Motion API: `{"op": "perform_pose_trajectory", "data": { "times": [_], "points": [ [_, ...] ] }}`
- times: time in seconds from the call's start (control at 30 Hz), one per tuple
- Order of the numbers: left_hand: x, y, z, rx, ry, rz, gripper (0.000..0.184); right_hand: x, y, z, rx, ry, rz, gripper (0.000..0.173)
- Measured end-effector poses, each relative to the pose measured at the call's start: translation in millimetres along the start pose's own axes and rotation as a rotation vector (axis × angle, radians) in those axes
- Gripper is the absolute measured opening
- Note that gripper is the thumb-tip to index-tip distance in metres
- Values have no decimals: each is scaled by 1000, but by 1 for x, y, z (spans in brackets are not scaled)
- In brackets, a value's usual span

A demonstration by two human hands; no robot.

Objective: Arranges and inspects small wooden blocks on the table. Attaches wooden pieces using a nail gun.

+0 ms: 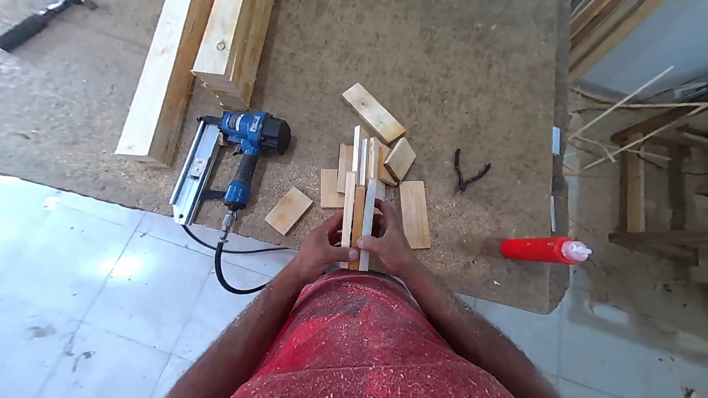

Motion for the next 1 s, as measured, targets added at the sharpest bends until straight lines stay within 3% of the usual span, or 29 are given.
{"op": "perform_pose_trajectory", "data": {
  "times": [0.1, 0.23, 0.3, 0.37, 0.4, 0.47, 0.57, 0.63, 0.7, 0.83, 1.0],
  "points": [
    [-1, 8, 1, 40, 11, -47, 97, 5, 52, 7, 178, -62, -209, 98],
    [0, 19, 0, 85, -3, -45, 99, 21, 173, -22, 801, -349, -619, 100],
    [-1, 17, 0, 122, -21, -29, 97, 26, 217, -57, 1011, -523, -650, 102],
    [-2, 11, -2, 156, -56, 7, 96, 32, 229, -65, 1090, -614, -612, 101],
    [-4, 8, -3, 169, -72, 23, 95, 35, 222, -56, 1082, -589, -611, 100],
    [-7, 1, -5, 174, -91, 53, 94, 40, 186, -19, 910, -374, -590, 99],
    [-13, -15, -10, 118, -84, 102, 92, 41, 99, 25, 443, 20, -250, 94],
    [-15, -30, -15, 64, -83, 127, 87, 34, 54, 42, 275, 168, -77, 95],
    [-14, -40, -21, 41, -85, 133, 83, 27, 34, 47, 242, 189, 0, 96],
    [-8, -39, -23, 2, -72, 98, 87, 26, 30, 46, 193, 143, 48, 96],
    [-7, -34, -27, -51, -43, 70, 77, 21, 22, 41, 171, 79, 98, 91]
  ]
}}
Point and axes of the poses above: each hand's wrist, its own x-axis away from the middle knuckle, its own y-axis out of the back of the hand, z = x × y, the point moved 7 cm from there along -x, towards the middle knuckle, and after that the axes turned 10 degrees about x, right-handed, at the moved point
